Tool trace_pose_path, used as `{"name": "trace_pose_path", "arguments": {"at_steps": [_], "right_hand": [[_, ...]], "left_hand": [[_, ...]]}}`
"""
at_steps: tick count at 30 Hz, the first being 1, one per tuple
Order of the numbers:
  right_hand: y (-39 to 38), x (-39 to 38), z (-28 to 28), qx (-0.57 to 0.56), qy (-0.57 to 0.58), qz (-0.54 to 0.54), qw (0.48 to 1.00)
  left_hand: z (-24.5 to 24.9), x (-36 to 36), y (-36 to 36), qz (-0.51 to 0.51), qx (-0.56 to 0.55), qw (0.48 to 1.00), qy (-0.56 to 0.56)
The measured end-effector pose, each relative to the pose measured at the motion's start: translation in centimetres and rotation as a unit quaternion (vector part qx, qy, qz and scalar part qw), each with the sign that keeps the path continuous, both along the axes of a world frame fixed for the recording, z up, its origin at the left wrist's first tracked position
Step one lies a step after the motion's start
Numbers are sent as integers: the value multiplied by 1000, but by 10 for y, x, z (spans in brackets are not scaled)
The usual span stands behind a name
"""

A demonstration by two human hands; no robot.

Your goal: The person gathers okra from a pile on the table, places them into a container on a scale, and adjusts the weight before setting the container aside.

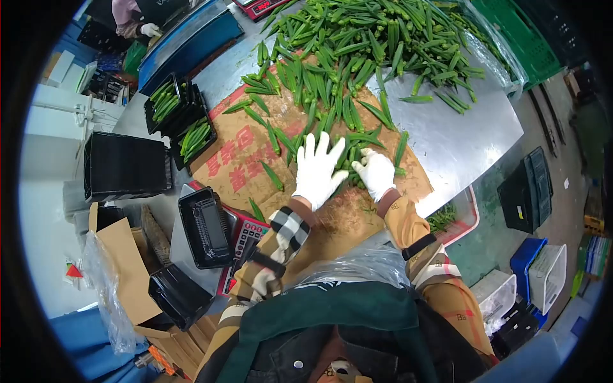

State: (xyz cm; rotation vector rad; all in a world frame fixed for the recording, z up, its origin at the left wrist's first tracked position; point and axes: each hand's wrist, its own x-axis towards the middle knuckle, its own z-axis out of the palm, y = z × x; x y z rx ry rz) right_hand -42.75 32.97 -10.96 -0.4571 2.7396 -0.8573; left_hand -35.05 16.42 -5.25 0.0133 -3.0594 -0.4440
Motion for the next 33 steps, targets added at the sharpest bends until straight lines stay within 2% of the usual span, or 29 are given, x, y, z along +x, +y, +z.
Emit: {"name": "trace_pose_path", "arguments": {"at_steps": [1,3,4,6,9,10,11,12,13,14,15,16,17,18,19,21,22,23,24,25,26,27,28,29,30,31,32,33], "right_hand": [[-2,5,-4,-10,-1,17,1000],[6,14,1,-92,-82,2,992],[9,18,2,-132,-135,6,982],[20,30,5,-208,-244,17,947],[36,43,12,-288,-226,-12,930],[47,42,27,-326,-256,-12,910],[61,44,33,-345,-225,-6,911],[77,42,60,-319,-246,-9,915],[104,41,51,-331,-213,5,919],[140,32,60,-175,-210,37,961],[165,32,72,-133,-231,14,964],[188,24,85,98,-172,49,979],[218,28,72,83,-104,35,990],[227,30,74,98,-66,7,993],[232,30,72,112,-28,-21,993],[216,30,49,-86,-56,-58,993],[201,30,42,-184,-70,-76,977],[177,35,46,-199,-69,-67,975],[156,39,40,-158,-10,-46,986],[143,36,15,-140,27,-6,990],[108,45,11,-115,151,48,981],[94,47,6,-78,148,62,984],[83,51,5,-25,128,67,989],[75,54,4,28,108,71,991],[66,56,0,-20,150,58,987],[65,59,-1,-40,107,45,992],[65,65,-2,-58,61,33,996],[58,71,13,-76,15,19,997]], "left_hand": [[-8,3,5,-4,-34,999,3],[-12,23,4,-2,-19,1000,-1],[6,36,5,-24,-39,997,-57],[1,71,3,-53,-36,994,-88],[-1,120,10,-49,-11,989,-136],[5,129,13,-35,2,990,-137],[8,137,15,-22,15,990,-138],[6,144,15,6,38,993,-111],[4,152,13,35,61,994,-84],[4,158,9,76,100,990,-60],[4,166,5,119,137,983,1],[-4,174,-1,176,217,959,39],[-12,180,-6,231,294,924,76],[-12,179,-9,312,447,833,92],[-11,176,-12,341,486,791,145],[-2,173,-18,371,421,820,110],[-7,172,-18,343,398,844,102],[-12,170,-18,314,374,867,93],[-13,166,-12,274,319,901,109],[-13,165,-8,223,250,938,92],[-13,160,-5,150,109,981,62],[-15,155,-3,69,-32,997,29],[-19,156,0,64,-65,996,23],[-20,160,-2,67,-65,996,-11],[-15,160,-4,70,-66,994,-45],[-9,160,-5,73,-65,992,-79],[-1,164,-9,89,-10,992,-84],[-1,163,-11,160,79,982,-57]]}}
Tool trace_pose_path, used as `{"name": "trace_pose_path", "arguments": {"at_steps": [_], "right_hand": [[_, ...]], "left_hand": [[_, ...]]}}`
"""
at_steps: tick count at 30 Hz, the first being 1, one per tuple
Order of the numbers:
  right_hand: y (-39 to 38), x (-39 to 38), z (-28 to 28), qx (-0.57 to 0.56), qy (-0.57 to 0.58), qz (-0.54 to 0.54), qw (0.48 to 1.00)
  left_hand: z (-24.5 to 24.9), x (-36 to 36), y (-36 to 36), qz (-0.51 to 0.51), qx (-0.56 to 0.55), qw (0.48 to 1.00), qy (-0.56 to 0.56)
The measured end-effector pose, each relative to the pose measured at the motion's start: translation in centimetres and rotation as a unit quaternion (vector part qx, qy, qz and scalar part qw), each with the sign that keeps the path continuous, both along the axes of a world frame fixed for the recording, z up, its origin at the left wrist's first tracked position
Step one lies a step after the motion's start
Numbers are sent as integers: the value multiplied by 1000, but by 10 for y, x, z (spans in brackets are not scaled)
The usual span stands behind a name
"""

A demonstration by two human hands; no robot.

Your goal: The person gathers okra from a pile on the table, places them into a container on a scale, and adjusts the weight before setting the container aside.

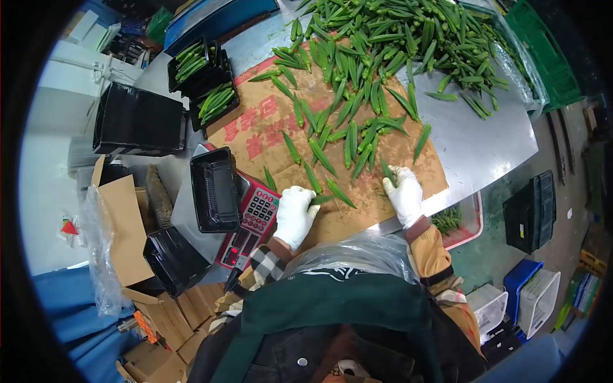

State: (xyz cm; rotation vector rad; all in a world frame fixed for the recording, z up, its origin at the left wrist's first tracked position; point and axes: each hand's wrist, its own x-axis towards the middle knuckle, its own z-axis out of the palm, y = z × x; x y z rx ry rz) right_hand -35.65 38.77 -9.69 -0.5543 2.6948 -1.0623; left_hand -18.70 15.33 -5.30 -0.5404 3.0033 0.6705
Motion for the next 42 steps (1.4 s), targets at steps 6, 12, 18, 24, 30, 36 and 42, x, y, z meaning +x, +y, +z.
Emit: {"name": "trace_pose_path", "arguments": {"at_steps": [6,12,18,24,30,36,42], "right_hand": [[-62,57,1,19,51,191,980],[-64,63,-21,53,-15,226,973],[-23,29,20,-287,-564,51,773],[-51,30,47,-325,-510,35,796],[-41,36,33,-356,-506,-6,785],[-34,3,39,-272,-501,-48,820],[-60,-33,4,-125,-170,-107,972]], "left_hand": [[-28,-33,-8,211,142,966,39],[-36,-43,-5,237,353,904,-52],[8,-34,-15,182,827,532,33],[9,-38,9,97,845,526,4],[-1,-37,23,94,702,706,-11],[7,-84,20,161,510,844,-35],[-31,-135,-3,242,172,954,43]]}}
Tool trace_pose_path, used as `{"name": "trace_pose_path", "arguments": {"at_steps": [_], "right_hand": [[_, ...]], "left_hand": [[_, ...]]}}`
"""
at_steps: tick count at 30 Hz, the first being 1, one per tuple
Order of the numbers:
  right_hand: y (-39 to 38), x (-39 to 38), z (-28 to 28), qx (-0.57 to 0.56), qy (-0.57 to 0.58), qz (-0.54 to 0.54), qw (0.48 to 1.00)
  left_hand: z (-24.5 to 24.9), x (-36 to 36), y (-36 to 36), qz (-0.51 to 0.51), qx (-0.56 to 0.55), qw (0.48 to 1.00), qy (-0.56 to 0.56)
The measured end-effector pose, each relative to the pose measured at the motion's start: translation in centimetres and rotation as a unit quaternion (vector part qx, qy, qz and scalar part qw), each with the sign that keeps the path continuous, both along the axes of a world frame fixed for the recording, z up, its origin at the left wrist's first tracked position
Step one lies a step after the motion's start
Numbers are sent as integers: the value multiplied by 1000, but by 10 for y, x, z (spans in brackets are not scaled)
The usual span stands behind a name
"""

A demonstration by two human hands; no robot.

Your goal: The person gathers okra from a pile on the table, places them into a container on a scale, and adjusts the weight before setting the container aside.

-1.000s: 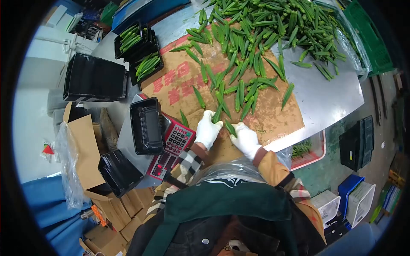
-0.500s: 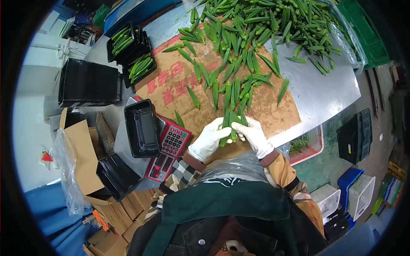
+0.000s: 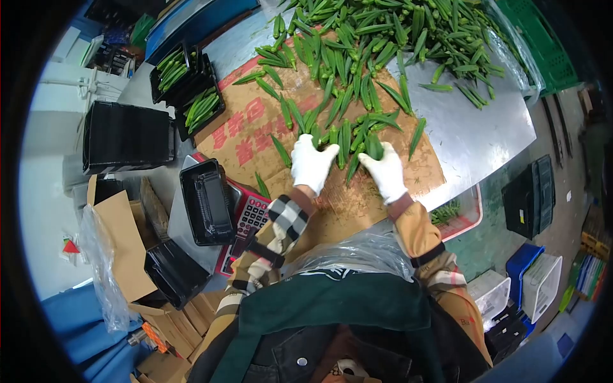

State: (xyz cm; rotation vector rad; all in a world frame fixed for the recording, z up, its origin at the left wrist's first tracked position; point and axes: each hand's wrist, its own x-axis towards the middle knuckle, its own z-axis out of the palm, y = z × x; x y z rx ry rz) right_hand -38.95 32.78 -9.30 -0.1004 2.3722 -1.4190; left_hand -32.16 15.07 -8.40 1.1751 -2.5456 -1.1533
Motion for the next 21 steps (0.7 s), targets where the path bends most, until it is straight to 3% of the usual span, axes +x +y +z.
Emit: {"name": "trace_pose_path", "arguments": {"at_steps": [2,6,9,11,14,16,17,18,20,21], "right_hand": [[-20,5,-14,145,97,27,984],[-24,2,-15,197,72,28,977],[-25,5,-10,268,109,90,953],[-26,7,-12,316,148,123,929],[-19,1,-4,275,94,83,953],[5,-10,-12,153,54,44,986],[18,-18,-16,-23,-60,14,998],[27,-23,-14,-125,-160,0,979],[28,-27,3,-111,-189,0,976],[20,-25,8,-124,-138,8,982]], "left_hand": [[-9,-5,16,-60,-177,982,-16],[-14,-7,10,-51,-73,995,-47],[-14,-2,6,-101,-160,981,-53],[-7,-5,9,-90,-154,981,-74],[1,-3,4,-50,-94,993,-46],[9,3,-14,-45,-14,998,-38],[0,12,-27,-29,90,995,13],[-10,21,-37,-11,194,979,65],[5,28,-41,28,278,953,119],[6,28,-41,31,297,946,123]]}}
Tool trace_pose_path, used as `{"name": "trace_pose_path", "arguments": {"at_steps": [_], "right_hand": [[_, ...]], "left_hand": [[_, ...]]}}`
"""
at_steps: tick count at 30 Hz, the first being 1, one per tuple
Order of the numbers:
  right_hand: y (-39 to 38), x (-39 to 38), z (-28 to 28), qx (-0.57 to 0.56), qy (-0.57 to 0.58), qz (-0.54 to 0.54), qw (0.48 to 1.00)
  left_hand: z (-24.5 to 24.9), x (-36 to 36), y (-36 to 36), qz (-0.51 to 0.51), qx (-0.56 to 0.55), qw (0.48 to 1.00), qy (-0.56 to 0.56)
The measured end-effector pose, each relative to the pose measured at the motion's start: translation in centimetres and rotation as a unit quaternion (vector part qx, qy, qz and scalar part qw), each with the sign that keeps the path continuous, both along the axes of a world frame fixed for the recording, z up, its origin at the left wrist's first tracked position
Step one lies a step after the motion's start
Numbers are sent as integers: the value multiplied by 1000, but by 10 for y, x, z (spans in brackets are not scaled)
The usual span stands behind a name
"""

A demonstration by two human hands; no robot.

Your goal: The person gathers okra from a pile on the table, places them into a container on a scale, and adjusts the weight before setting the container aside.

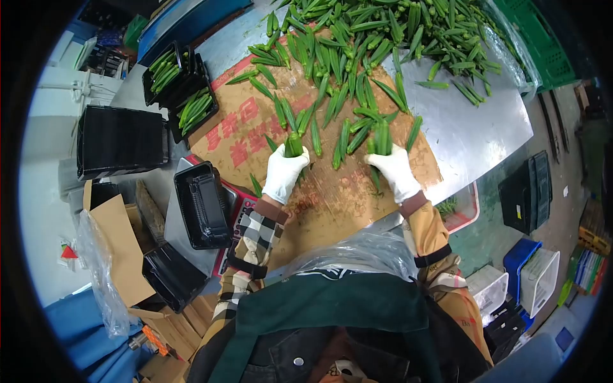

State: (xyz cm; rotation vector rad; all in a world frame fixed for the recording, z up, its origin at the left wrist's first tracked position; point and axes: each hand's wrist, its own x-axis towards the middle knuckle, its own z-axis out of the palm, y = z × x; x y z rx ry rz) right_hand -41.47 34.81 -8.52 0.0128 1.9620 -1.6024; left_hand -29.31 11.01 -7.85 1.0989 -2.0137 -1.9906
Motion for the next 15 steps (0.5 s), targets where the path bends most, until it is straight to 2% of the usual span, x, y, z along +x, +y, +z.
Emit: {"name": "trace_pose_path", "arguments": {"at_steps": [2,3,5,7,8,11,13,15], "right_hand": [[-29,6,8,-30,107,1,994],[-39,4,-13,50,184,31,981],[-72,7,2,267,229,53,935],[-91,4,-11,324,270,89,902],[-96,1,-15,322,259,102,905],[-94,-5,-3,327,193,111,918],[-67,-5,2,167,183,65,967],[-19,-4,20,-9,126,83,988]], "left_hand": [[-1,-2,3,6,23,1000,17],[-4,-4,9,10,26,999,28],[-8,-10,20,22,17,999,31],[-12,-19,25,37,-5,999,17],[-22,-23,24,36,-61,997,16],[-20,-31,23,28,-115,993,13],[-12,-34,22,12,-159,987,-5],[2,-36,21,-6,-200,979,-48]]}}
